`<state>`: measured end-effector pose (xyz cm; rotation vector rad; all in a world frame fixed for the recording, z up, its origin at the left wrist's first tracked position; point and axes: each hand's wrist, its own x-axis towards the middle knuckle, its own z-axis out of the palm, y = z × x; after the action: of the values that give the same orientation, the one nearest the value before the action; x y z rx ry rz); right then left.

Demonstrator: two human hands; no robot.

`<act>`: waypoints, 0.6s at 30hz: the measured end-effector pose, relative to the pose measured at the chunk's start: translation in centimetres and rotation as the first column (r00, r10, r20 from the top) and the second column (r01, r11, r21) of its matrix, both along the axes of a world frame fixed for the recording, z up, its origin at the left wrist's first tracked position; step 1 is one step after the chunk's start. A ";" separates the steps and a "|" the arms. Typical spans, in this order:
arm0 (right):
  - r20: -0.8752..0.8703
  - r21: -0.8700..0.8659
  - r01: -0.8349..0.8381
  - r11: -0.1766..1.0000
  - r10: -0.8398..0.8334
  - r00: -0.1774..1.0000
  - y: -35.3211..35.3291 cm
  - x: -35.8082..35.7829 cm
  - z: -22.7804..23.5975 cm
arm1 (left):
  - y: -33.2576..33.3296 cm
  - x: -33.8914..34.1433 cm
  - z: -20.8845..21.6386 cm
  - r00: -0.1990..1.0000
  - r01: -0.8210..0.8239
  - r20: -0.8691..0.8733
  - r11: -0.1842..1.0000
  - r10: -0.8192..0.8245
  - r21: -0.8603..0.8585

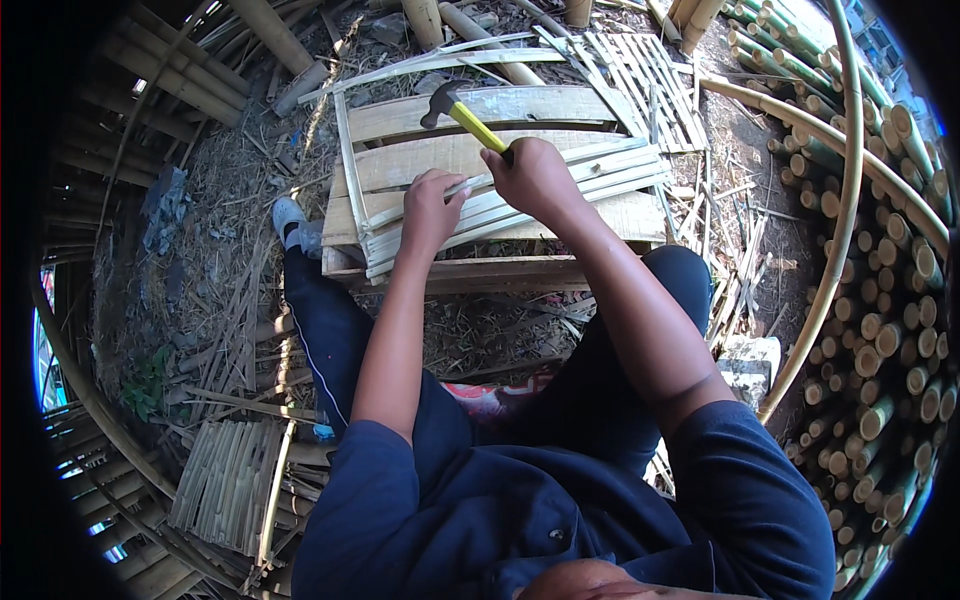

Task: The person assembles a wooden frame by hammering nails into thin wooden slats, then reaches into a plastic bag to retrieve more nails and continues hammering them into the structure.

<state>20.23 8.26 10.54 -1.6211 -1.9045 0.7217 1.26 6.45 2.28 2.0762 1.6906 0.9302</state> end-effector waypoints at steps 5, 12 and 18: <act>-0.015 0.005 -0.004 1.000 0.004 1.000 -0.1 0.0 0.2 | 0.2 0.3 -0.4 0.999 0.002 0.045 1.000 -0.002 0.009; 0.007 0.021 -0.034 0.999 0.034 0.999 -0.3 -0.3 0.7 | -0.3 0.3 -0.4 0.997 -0.058 0.054 0.998 0.056 0.026; 0.044 -0.109 -0.015 0.994 0.020 0.999 -0.4 0.1 1.6 | -0.7 0.9 0.7 0.992 -0.121 -0.010 0.990 0.122 0.070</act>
<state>20.34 7.86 12.14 -1.7018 -1.9433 0.8160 2.15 5.78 2.95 2.0465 1.8350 1.0275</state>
